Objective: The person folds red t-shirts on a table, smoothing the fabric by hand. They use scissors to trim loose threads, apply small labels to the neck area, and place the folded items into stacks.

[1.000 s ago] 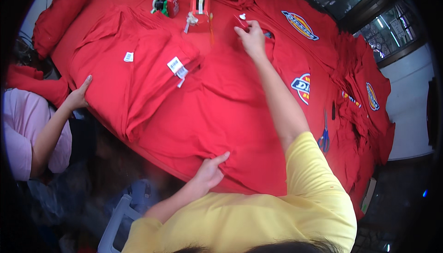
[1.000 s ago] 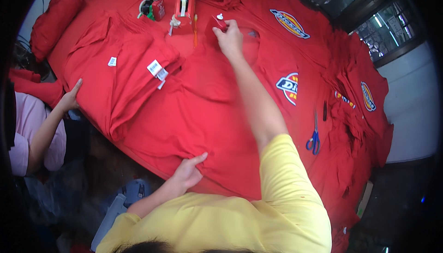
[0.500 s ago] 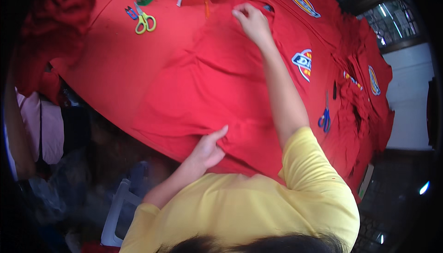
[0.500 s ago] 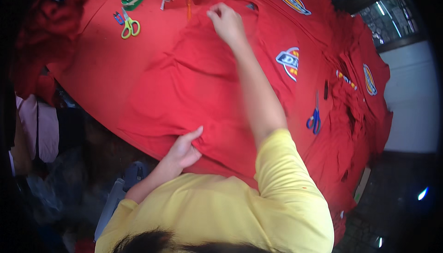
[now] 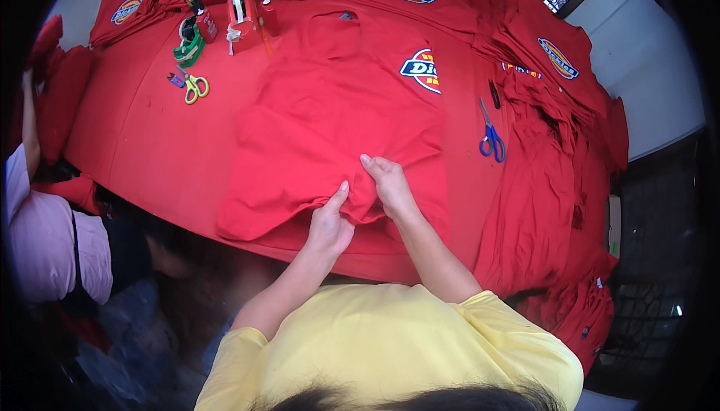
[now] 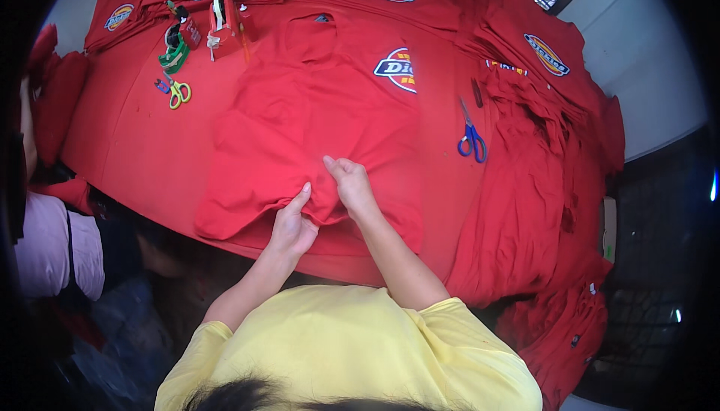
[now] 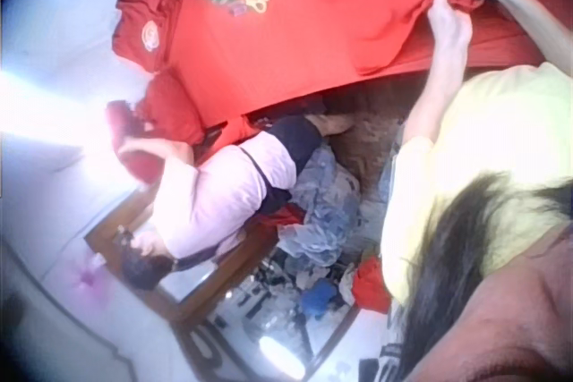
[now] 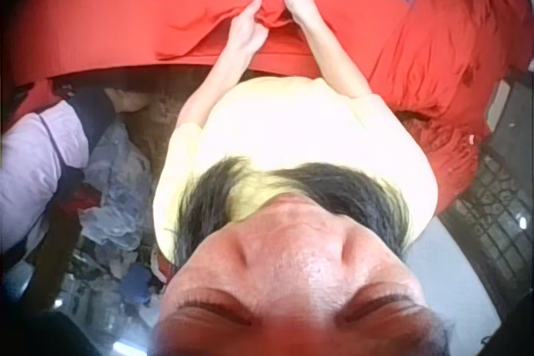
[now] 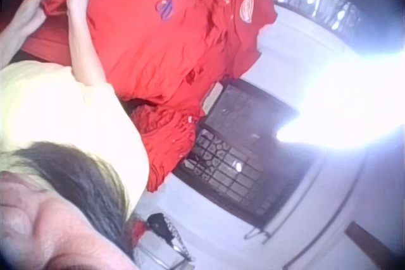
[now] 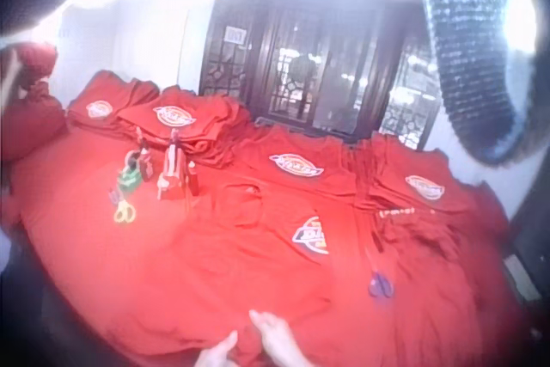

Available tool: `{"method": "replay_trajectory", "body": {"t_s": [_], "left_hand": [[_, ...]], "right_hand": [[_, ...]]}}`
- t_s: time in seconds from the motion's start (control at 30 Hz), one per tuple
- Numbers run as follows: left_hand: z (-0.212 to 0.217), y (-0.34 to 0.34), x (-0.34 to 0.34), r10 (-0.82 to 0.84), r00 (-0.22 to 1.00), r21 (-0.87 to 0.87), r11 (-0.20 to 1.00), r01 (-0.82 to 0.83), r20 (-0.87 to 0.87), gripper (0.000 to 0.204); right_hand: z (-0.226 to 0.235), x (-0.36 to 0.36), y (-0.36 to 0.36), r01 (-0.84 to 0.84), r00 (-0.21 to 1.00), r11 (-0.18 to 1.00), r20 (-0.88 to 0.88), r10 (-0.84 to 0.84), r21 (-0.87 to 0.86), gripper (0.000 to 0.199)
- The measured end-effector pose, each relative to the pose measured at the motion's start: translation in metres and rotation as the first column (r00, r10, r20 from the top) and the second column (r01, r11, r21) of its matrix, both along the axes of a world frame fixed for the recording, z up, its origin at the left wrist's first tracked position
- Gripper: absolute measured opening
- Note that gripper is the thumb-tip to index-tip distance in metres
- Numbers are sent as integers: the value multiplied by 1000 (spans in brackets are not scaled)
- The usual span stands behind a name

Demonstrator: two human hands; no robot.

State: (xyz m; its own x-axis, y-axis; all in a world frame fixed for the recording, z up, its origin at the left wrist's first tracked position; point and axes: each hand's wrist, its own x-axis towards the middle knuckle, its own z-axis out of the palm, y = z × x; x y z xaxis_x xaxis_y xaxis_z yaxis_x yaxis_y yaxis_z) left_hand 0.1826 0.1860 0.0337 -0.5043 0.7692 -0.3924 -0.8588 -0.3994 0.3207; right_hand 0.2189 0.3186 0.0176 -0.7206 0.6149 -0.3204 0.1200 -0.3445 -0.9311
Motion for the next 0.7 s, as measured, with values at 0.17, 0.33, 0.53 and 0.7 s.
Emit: {"method": "replay_trajectory", "body": {"t_s": [0.17,0.33,0.53,0.7], "left_hand": [[11,1,-1,-79,990,115,991,65,119,40],[-34,37,-14,-29,974,21,999,25,227,37],[-59,68,4,-63,984,562,826,-41,165,19],[-21,57,9,-129,990,-161,977,137,61,27]], "right_hand": [[2,10,9,-40,994,976,104,18,216,30],[38,0,-48,80,994,203,-94,62,976,31],[-2,-4,-5,-87,996,-61,88,4,994,25],[-3,-2,-13,-259,952,-124,232,-200,958,27]]}}
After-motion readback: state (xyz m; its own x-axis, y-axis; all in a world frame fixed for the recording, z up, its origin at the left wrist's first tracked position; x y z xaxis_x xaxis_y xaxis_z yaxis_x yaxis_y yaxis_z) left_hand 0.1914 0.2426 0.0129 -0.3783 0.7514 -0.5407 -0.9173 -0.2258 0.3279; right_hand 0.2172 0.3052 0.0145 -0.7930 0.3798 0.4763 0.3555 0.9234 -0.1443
